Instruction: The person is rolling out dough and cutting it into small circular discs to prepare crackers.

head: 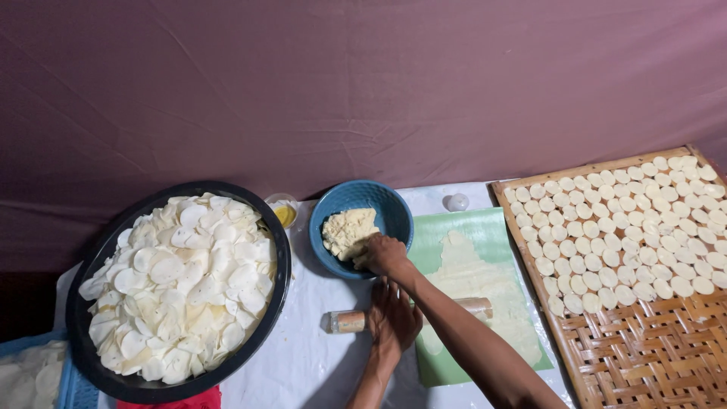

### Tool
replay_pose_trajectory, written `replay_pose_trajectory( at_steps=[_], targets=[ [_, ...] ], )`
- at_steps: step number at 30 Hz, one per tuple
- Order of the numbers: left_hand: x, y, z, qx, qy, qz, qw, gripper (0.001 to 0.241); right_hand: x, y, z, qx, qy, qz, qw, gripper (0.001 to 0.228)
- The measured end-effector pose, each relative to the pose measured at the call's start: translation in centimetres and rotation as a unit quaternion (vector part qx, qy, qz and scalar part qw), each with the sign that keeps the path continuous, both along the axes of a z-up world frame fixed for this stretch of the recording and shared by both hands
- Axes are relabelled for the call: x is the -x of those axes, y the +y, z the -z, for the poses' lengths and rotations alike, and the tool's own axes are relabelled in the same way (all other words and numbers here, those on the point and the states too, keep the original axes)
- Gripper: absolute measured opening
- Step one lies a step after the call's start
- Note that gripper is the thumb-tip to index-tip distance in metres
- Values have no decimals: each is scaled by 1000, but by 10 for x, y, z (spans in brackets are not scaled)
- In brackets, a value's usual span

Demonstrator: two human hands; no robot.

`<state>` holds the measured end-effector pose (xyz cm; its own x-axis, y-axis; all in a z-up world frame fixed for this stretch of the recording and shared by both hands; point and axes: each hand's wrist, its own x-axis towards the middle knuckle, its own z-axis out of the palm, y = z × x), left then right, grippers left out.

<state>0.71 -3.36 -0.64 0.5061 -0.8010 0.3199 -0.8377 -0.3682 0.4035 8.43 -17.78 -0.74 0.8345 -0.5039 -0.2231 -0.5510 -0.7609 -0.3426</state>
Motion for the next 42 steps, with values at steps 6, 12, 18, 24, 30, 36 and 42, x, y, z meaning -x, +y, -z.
replay_pose_trajectory(
  at_steps=[6, 12, 18, 24, 30, 36, 42],
  targets=[
    [-3, 1, -1, 1, 1, -11, 1000, 62, -12, -9, 22, 61, 21, 67, 996, 40],
    [-2, 1, -2, 2, 3, -17, 1000, 58, -6, -3, 33, 55, -5, 57, 997, 45],
    [1, -1, -3, 5, 4, -15, 1000, 55, 3, -4, -13, 5, -32, 49, 998, 31],
    [-1, -1, -5, 8, 2, -18, 1000, 52, 24, 4, -22, 26, -185, 16, 982, 27],
    [1, -3, -2, 13, 18, -27, 999, 65, 26, -29, 36, 100, -223, -111, 963, 30],
    [2, 0, -12, 22, -4, -37, 999, 59, 31, -31, -21, 60, 92, -200, 974, 33],
    [0, 1, -15, 47, -29, -35, 998, 53, 42, -37, -40, -86, -11, -136, 987, 27]
  ],
)
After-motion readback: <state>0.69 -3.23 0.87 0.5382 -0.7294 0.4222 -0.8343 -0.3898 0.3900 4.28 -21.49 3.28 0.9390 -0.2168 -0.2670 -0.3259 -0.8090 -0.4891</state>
